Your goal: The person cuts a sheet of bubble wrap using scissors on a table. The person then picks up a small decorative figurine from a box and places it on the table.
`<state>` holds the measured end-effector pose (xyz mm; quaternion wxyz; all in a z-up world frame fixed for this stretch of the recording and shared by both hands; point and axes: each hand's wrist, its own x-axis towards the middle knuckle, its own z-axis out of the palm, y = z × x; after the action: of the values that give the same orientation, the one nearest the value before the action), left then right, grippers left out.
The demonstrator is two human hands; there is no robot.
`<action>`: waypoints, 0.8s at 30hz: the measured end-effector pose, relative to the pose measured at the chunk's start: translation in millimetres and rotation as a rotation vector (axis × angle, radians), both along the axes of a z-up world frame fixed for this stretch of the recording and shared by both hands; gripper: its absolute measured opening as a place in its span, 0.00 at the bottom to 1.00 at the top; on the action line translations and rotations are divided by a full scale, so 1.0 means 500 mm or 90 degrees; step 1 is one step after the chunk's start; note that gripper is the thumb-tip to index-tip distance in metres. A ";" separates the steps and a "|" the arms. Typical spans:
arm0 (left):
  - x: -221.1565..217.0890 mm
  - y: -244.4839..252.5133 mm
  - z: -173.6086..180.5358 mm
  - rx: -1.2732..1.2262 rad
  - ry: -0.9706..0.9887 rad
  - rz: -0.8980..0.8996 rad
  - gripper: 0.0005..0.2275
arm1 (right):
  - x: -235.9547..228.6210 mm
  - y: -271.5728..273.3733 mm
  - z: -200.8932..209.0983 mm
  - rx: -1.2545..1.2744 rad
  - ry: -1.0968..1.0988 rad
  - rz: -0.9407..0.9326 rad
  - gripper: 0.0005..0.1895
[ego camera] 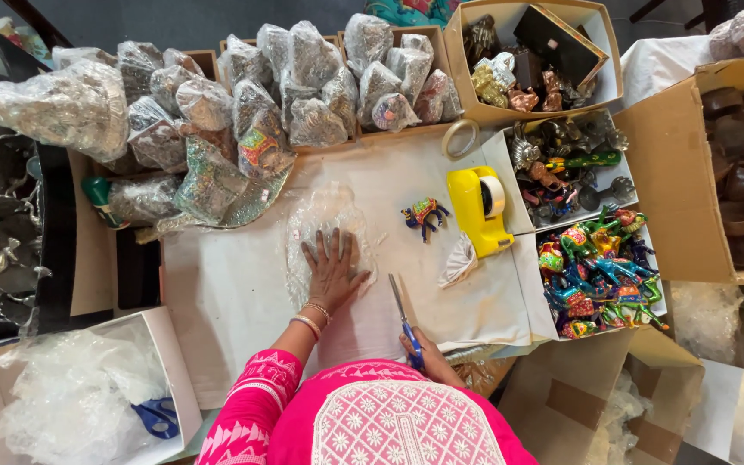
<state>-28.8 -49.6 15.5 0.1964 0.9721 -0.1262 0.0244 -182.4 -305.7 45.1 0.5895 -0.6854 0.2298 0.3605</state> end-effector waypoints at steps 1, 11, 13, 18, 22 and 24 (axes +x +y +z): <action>-0.008 -0.002 -0.038 0.001 0.000 0.000 0.41 | 0.002 0.002 0.004 0.001 0.000 0.000 0.20; -0.029 0.035 0.000 -0.076 0.096 -0.160 0.42 | 0.006 -0.003 0.027 -0.009 -0.002 0.009 0.20; -0.033 0.021 0.012 -0.059 0.086 -0.157 0.46 | 0.007 0.000 0.040 -0.013 0.021 0.006 0.20; -0.025 -0.024 0.031 0.007 0.118 -0.091 0.50 | 0.002 -0.004 0.044 -0.155 -0.082 0.180 0.25; -0.026 -0.019 -0.023 -0.015 0.071 -0.081 0.44 | -0.006 -0.002 0.055 -0.144 -0.066 0.177 0.27; -0.023 -0.009 -0.023 -0.031 0.071 -0.065 0.34 | -0.015 -0.006 0.039 -0.126 -0.053 0.145 0.27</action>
<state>-40.2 -54.2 4.1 0.2274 0.9592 -0.1640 -0.0364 -190.1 -308.8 64.7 0.4835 -0.7761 0.1605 0.3717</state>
